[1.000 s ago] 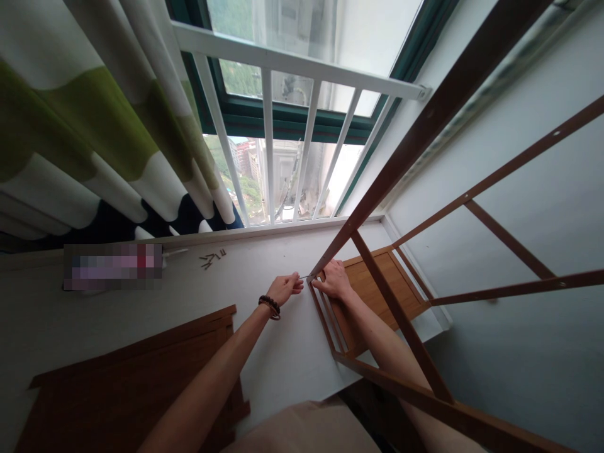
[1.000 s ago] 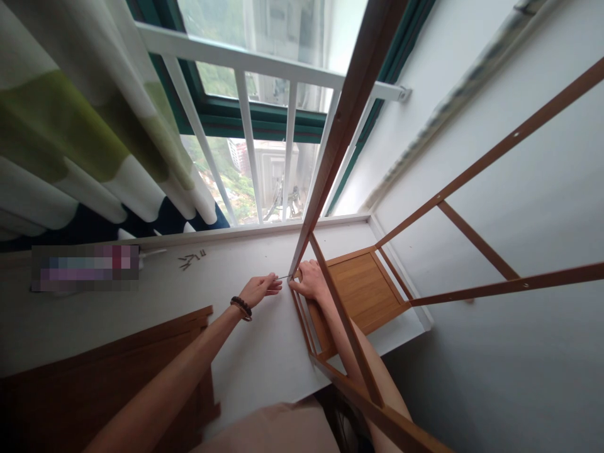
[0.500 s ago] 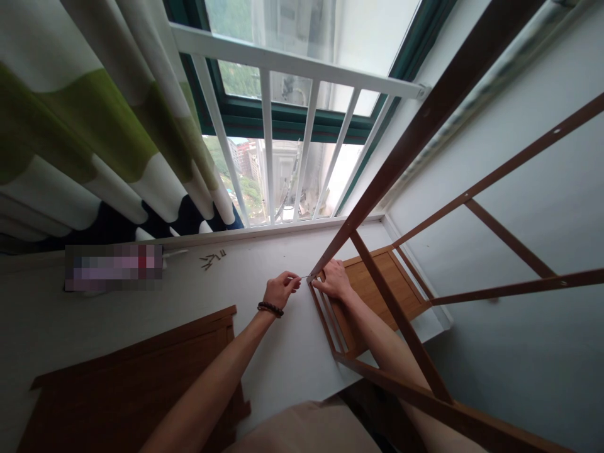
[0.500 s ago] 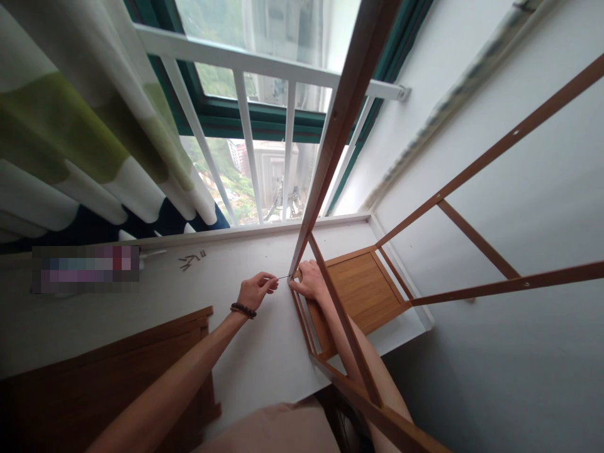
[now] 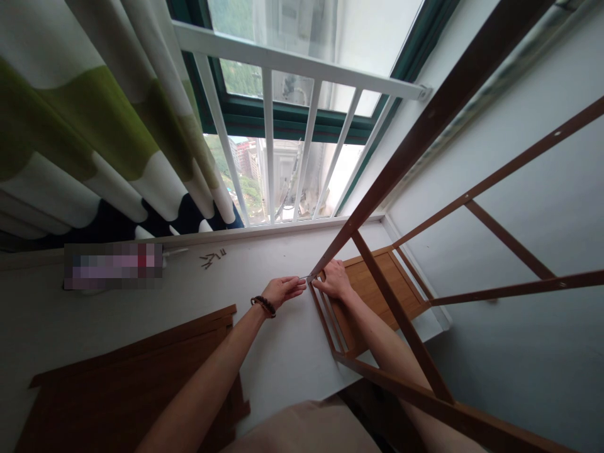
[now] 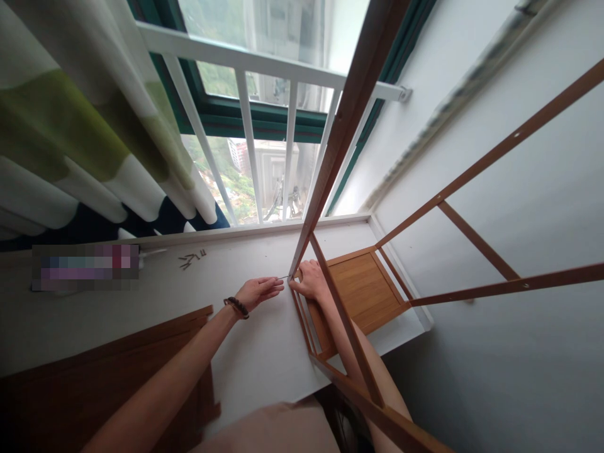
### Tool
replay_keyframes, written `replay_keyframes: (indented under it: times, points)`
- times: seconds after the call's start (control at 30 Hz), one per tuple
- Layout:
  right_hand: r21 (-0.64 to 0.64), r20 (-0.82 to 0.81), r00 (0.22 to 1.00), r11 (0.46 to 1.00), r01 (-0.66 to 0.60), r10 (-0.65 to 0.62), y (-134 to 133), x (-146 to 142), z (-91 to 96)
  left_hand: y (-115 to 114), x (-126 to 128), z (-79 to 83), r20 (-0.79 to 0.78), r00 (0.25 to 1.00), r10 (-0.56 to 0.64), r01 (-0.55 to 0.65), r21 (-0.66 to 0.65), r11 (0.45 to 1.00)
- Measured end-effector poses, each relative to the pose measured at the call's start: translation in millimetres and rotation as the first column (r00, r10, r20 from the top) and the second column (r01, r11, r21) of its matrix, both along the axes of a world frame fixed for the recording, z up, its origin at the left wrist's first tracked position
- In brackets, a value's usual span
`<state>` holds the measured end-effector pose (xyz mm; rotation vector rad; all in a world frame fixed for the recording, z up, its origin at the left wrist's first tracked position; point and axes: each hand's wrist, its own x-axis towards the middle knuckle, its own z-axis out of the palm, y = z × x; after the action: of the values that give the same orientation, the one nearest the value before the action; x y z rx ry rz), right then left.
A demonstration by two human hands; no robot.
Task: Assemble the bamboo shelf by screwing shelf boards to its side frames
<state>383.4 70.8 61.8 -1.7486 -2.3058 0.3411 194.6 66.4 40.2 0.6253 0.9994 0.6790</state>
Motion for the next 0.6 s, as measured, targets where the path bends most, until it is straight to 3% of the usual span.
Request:
replay_keyframes:
  times: [0.27, 0.43, 0.6]
  points:
    - [-0.002, -0.004, 1.0, 1.0, -0.001, 0.001, 0, 0, 1.2, 7, -2, -0.1, -0.232, 0.959, -0.162, 0.169, 0.008, 0.986]
    - [-0.012, -0.013, 1.0, 1.0, 0.012, -0.012, 0, -1, 3.7, 11, -2, 4.6, -0.113, 0.989, -0.1, 0.088, -0.1, 0.991]
    - [-0.08, -0.062, 0.998, 0.997, -0.008, 0.003, 4, 0, 11.8, 11, 1, 4.7, -0.079, 0.995, -0.068, 0.059, -0.107, 0.993]
